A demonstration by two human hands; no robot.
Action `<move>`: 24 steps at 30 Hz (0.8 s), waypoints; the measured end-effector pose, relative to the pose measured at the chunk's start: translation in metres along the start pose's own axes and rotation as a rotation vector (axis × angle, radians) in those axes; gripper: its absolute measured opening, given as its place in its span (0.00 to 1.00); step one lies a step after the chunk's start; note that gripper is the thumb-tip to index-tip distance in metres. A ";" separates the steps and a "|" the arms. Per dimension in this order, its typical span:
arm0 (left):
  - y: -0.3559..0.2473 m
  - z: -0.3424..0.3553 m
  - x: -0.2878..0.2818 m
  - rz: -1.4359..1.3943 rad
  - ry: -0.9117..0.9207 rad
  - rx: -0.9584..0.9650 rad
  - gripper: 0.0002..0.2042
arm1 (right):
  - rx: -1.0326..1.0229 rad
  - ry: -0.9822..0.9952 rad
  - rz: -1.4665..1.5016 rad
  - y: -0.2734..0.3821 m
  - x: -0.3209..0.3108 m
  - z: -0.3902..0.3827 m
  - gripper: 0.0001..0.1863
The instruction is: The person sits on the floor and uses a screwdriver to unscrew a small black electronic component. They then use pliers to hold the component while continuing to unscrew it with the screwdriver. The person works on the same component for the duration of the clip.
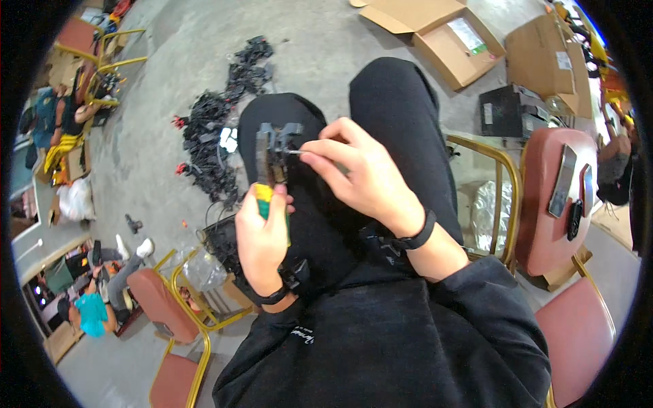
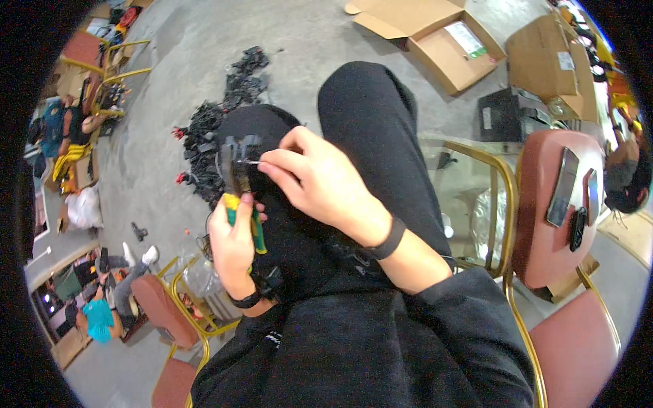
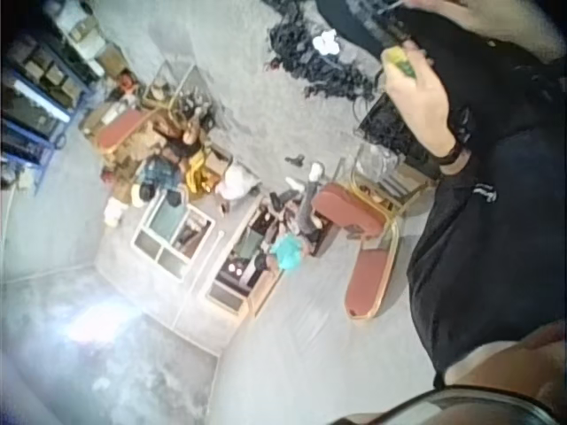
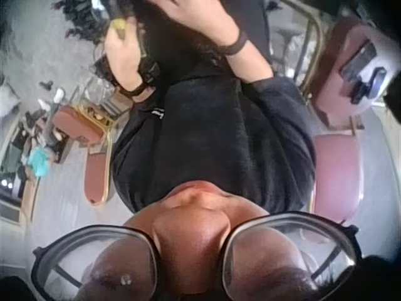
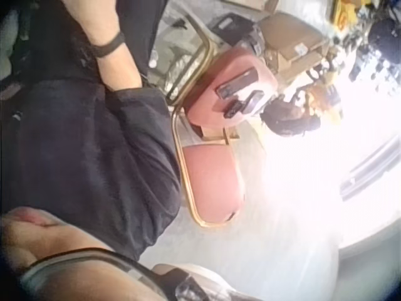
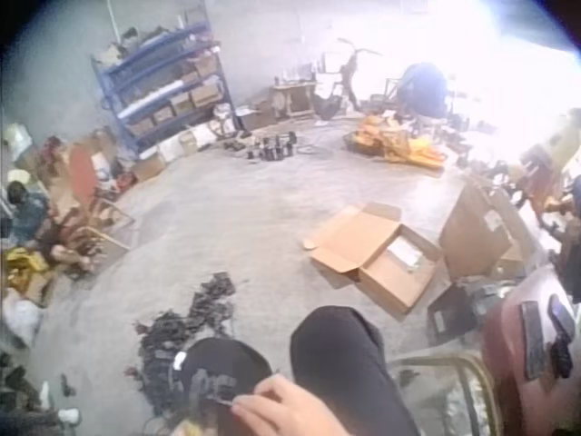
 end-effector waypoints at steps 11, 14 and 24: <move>0.002 -0.001 -0.003 0.150 0.024 0.049 0.10 | 0.751 0.262 0.498 -0.019 0.016 -0.014 0.15; 0.003 0.000 -0.004 0.134 0.031 0.037 0.10 | 0.624 0.215 0.353 -0.020 0.012 -0.011 0.11; 0.009 0.014 0.002 0.138 0.040 -0.050 0.11 | 0.030 0.040 -0.093 -0.009 0.006 -0.001 0.08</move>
Point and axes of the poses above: each hand's wrist, its own z-axis towards the middle knuckle, its own x-axis out of the palm, y = z × x, the point moved 6 cm from there along z, towards the middle knuckle, and after that the axes turned 6 degrees about -y, right-handed, at the moved point
